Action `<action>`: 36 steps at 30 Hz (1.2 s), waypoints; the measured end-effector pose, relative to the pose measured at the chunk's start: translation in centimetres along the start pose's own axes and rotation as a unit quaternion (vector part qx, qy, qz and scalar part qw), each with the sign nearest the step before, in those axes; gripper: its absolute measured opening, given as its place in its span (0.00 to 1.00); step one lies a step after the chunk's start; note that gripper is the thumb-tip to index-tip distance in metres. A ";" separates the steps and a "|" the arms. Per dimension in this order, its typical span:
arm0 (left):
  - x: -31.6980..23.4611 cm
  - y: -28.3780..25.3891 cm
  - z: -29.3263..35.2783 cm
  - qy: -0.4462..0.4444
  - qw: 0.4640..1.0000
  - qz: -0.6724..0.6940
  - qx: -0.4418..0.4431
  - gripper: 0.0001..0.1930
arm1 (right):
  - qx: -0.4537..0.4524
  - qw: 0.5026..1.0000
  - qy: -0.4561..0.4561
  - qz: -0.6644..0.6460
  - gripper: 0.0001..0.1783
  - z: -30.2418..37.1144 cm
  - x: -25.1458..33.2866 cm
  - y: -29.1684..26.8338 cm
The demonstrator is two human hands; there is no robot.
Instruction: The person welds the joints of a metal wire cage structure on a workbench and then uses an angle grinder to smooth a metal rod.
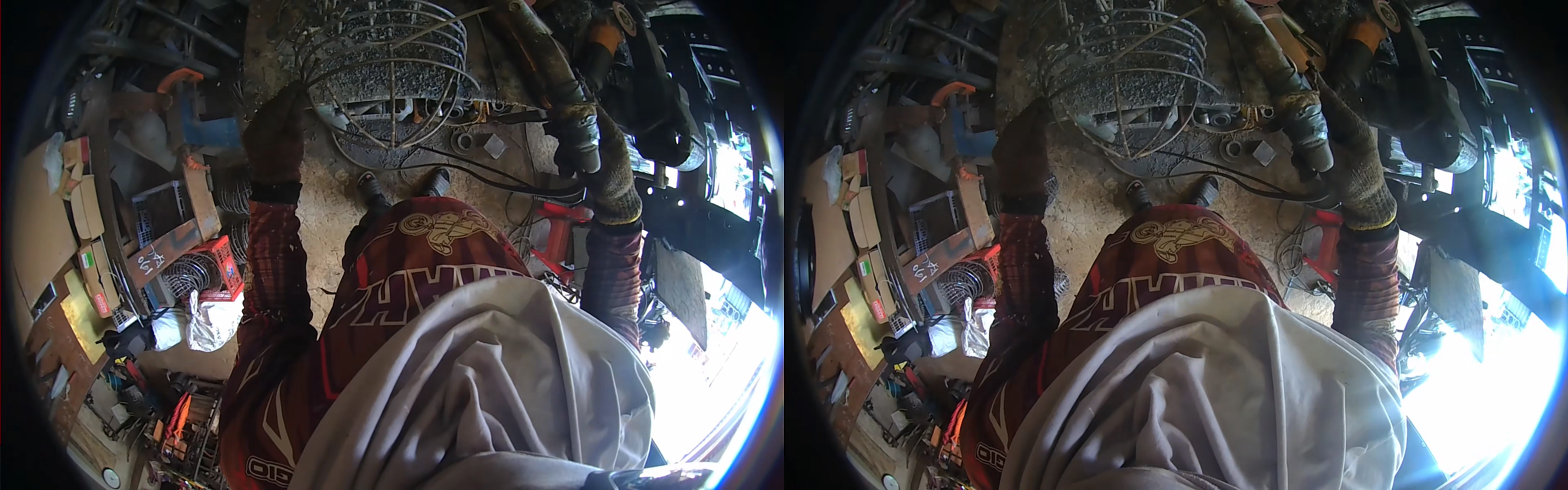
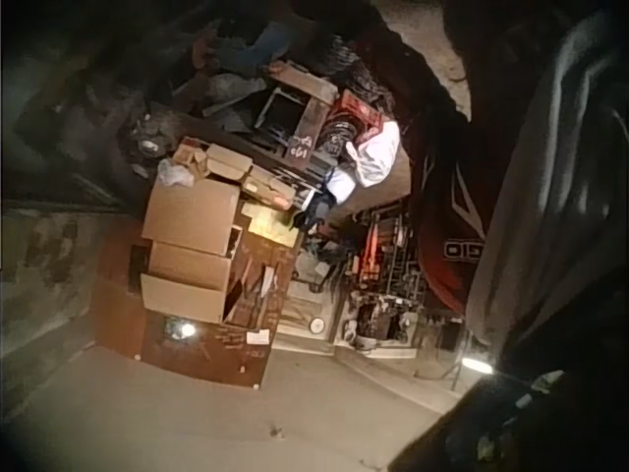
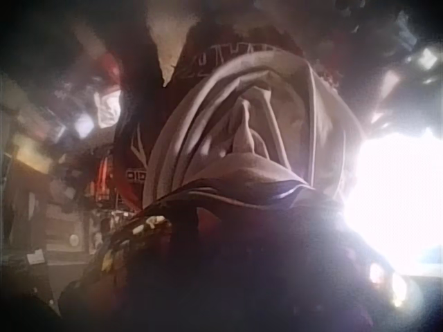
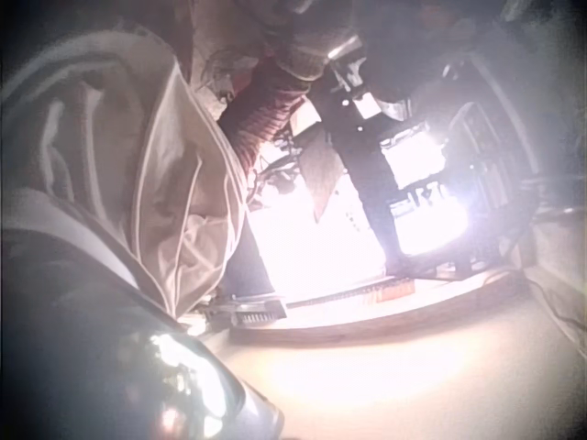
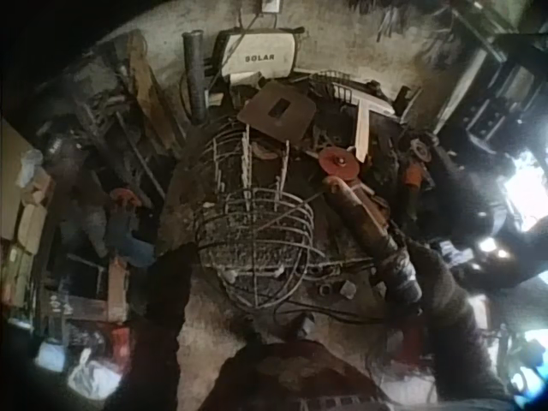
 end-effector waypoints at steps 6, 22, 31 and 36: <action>0.0 -0.3 0.0 0.001 1.000 -0.003 -0.013 0.13 | 0.003 0.999 0.035 -0.036 0.34 -0.1 -0.7 -0.4; 0.0 -0.2 0.0 0.012 1.000 -0.026 -0.004 0.14 | 0.030 0.996 0.046 -0.064 0.34 -0.1 -0.5 0.0; 0.0 -0.2 0.0 -0.001 1.000 0.004 -0.005 0.13 | -0.023 0.998 0.034 -0.046 0.40 0.0 0.2 0.5; -0.1 -0.2 0.1 0.011 1.000 0.008 -0.015 0.13 | -0.022 0.999 -0.003 -0.045 0.38 0.2 -0.6 -0.2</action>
Point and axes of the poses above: each hand's wrist, its own z-axis away from the middle knuckle, its own y-axis out of the palm, x = y × z, the point moved 7 cm from there along -z, towards the middle knuckle, and after that the axes turned 13 degrees about -z, right-handed, at the moved point
